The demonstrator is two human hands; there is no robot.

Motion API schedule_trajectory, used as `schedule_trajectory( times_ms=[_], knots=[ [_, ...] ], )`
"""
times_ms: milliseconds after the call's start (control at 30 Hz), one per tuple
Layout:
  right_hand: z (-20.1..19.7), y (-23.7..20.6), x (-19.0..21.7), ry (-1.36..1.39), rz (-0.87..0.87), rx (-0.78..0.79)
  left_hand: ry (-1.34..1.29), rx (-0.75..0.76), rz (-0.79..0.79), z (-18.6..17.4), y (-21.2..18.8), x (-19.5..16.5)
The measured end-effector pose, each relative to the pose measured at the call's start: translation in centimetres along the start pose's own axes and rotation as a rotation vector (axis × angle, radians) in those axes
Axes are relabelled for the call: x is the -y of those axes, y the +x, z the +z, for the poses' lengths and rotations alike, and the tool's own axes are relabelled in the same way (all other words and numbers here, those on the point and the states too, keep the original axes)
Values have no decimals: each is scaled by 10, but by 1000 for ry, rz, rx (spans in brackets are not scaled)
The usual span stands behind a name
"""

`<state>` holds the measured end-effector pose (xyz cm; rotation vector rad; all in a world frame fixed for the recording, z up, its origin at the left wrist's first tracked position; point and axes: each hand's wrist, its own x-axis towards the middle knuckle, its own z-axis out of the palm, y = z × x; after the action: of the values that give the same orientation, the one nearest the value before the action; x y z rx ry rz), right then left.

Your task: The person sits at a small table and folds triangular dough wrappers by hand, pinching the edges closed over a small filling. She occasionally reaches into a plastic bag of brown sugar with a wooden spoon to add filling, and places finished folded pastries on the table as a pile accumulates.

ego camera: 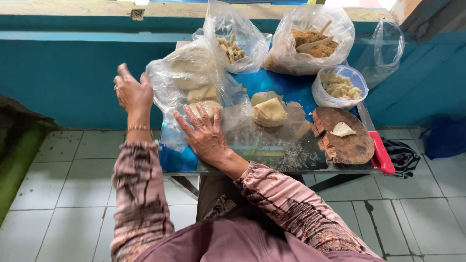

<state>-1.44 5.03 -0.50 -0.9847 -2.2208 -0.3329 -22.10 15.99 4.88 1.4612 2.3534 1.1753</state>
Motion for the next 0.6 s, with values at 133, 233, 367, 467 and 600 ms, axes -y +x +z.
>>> schedule_trajectory(
  times_ms=[133, 233, 367, 467, 600],
  knots=[
    [-6, -1, 2, 51, 6, 71, -35, 119, 520, 18, -55, -10],
    [-27, -20, -3, 113, -21, 95, 34, 289, 448, 36, -81, -2],
    [-74, -50, -32, 118, -3, -137, 79, 358, 425, 24, -82, -6],
    [-120, -68, -91, 124, 249, -149, 90, 30, 486, 8, -105, -28],
    [-140, -79, -146, -27, 194, 51, 53, 127, 1078, 26, -149, -71]
  ],
)
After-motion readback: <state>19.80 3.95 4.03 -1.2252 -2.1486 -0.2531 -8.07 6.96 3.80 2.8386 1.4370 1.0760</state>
